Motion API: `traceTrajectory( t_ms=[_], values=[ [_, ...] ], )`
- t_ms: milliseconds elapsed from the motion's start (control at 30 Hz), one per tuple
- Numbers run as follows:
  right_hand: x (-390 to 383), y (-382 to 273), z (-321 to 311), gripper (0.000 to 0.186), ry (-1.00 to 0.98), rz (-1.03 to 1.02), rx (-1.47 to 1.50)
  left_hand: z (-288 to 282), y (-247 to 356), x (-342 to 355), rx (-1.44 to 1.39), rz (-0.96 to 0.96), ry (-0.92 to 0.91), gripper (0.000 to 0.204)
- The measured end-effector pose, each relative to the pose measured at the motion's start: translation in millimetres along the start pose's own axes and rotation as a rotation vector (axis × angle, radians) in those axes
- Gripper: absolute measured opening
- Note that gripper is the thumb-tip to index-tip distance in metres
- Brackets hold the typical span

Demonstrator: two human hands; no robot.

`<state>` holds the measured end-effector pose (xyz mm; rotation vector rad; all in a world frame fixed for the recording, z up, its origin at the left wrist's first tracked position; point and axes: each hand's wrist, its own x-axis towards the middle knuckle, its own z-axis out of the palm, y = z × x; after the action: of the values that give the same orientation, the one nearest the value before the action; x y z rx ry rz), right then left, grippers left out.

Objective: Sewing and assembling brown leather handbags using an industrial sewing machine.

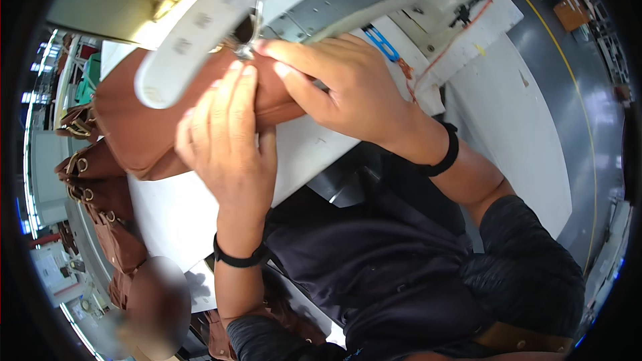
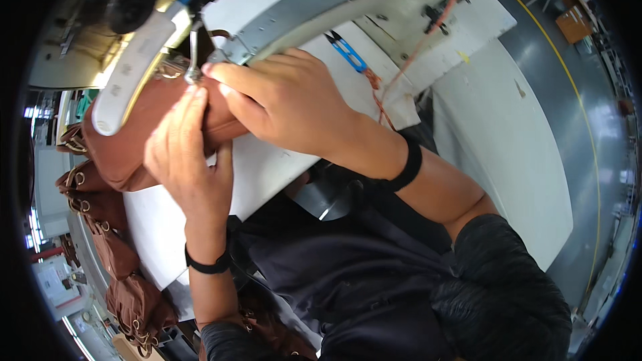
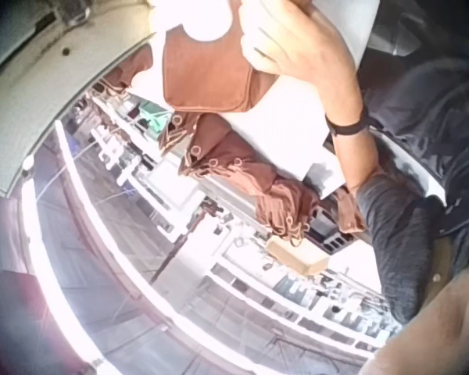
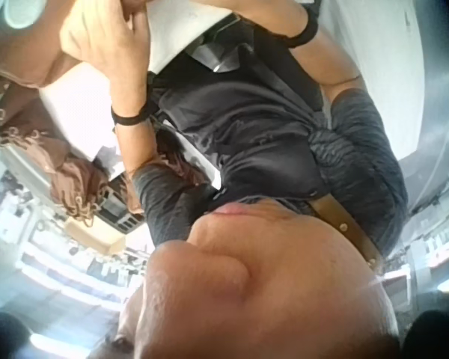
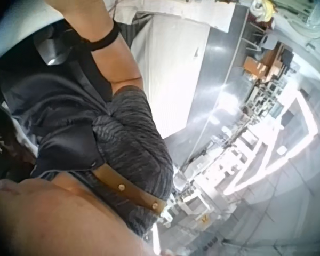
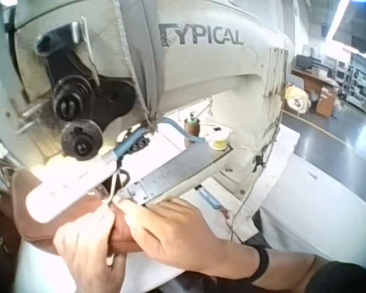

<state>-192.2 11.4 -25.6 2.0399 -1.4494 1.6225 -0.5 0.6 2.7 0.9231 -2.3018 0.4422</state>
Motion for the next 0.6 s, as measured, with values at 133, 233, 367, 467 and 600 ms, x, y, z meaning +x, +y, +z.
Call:
traceTrajectory(
  t_ms=[133, 233, 367, 467, 600],
  values=[
    [-2, -5, -3, 0.028, -0.050, 0.087, 0.097, -27, 39, -13, 0.232, -0.054, -0.037, 0.054],
    [-5, -12, -5, 0.031, -0.119, 0.255, 0.240, -32, 53, -18, -0.061, -0.152, -0.187, 0.067],
    [-6, -20, -8, 0.031, -0.175, 0.343, 0.273, -18, 61, -10, -0.268, -0.286, -0.170, 0.092],
    [-12, -21, -5, 0.031, -0.132, 0.310, 0.259, 13, 36, 0, -0.298, -0.196, 0.018, 0.087],
    [11, -2, -13, 0.029, 0.098, -0.048, -0.114, 41, 4, 6, -0.428, -0.185, 0.139, 0.079]
  ],
)
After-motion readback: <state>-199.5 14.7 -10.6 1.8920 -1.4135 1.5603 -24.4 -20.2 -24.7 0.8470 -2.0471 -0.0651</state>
